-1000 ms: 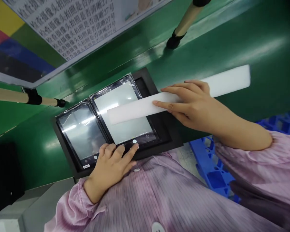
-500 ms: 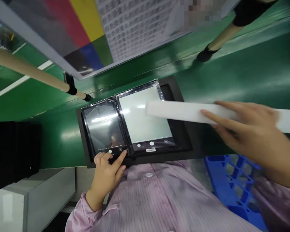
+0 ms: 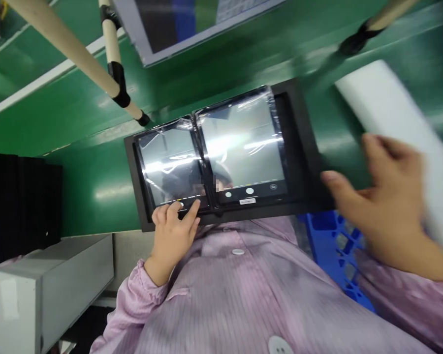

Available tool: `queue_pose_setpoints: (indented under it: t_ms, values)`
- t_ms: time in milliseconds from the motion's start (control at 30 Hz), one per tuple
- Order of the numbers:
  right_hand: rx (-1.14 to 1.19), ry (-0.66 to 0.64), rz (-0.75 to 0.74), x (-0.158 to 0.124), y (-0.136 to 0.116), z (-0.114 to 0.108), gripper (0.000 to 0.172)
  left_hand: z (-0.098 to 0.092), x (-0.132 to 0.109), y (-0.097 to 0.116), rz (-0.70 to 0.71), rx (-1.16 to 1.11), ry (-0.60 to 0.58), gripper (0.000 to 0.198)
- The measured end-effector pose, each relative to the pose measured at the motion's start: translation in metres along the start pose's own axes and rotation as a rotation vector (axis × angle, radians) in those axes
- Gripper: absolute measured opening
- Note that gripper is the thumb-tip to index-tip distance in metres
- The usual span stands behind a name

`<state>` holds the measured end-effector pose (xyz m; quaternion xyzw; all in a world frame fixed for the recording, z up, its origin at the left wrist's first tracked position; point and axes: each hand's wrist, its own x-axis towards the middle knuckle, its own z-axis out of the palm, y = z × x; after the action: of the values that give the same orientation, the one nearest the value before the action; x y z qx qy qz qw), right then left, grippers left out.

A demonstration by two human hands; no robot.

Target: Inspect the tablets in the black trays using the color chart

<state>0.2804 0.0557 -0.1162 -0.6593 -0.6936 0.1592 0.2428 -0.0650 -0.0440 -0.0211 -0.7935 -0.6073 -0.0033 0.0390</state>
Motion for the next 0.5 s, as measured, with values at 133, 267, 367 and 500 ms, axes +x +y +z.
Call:
queue_pose_setpoints:
  t_ms: [133, 267, 367, 500]
  values:
    - [0.198, -0.275, 0.051, 0.014, -0.03, 0.012, 0.106, -0.012, -0.003, -0.024, -0.226, 0.036, 0.051, 0.042]
    - [0.24, -0.31, 0.06, 0.019, -0.037, 0.021, 0.114, -0.014, -0.002, -0.051, -0.557, -0.152, -0.082, 0.063]
    - [0.257, -0.269, 0.03, 0.018, -0.032, 0.024, 0.117, -0.005, 0.001, -0.054, -0.666, -0.365, -0.105, 0.073]
    - [0.469, -0.263, 0.141, 0.017, -0.022, 0.026, 0.112, 0.0, 0.007, -0.054, -1.001, -0.829, 0.232, 0.065]
